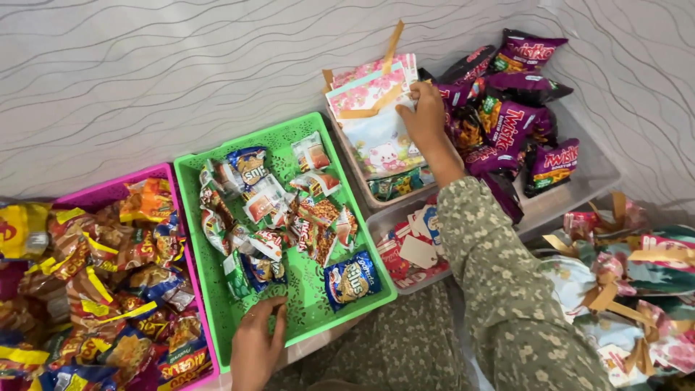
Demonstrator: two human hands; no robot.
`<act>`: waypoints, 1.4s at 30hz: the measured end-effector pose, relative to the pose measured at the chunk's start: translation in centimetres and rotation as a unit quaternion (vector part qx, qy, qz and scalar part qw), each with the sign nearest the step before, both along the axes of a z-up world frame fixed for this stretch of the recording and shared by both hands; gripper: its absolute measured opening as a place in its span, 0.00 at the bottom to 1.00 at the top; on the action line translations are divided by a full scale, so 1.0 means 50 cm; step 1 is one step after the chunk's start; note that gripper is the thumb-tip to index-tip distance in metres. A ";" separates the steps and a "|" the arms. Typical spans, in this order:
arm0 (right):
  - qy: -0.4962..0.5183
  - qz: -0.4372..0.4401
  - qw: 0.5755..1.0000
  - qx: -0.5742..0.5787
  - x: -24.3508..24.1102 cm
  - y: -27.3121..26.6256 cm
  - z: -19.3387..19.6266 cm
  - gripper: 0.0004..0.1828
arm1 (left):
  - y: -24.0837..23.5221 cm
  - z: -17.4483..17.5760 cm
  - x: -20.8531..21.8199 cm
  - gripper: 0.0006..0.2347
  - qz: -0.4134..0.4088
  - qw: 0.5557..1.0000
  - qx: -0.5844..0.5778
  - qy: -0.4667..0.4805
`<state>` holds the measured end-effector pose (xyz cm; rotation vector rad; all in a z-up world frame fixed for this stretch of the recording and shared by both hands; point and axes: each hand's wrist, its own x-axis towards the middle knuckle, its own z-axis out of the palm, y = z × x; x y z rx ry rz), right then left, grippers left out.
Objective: Assembling snack gift bags by picking items from baskets and tying the bags with ribbons.
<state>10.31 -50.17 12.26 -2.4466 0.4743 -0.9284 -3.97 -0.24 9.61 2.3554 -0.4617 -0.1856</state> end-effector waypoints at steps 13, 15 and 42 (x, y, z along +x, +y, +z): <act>-0.074 -0.022 0.997 0.005 -0.007 0.043 0.047 0.08 | -0.008 0.030 -0.002 0.09 0.006 1.000 -0.001 0.012; -0.084 -0.011 0.996 0.009 -0.017 0.061 0.081 0.07 | -0.008 0.031 -0.002 0.09 0.009 1.000 -0.003 0.008; -0.066 0.396 0.827 0.394 -0.307 0.558 0.131 0.01 | -0.012 0.313 0.048 0.10 -0.047 0.897 -0.165 -0.408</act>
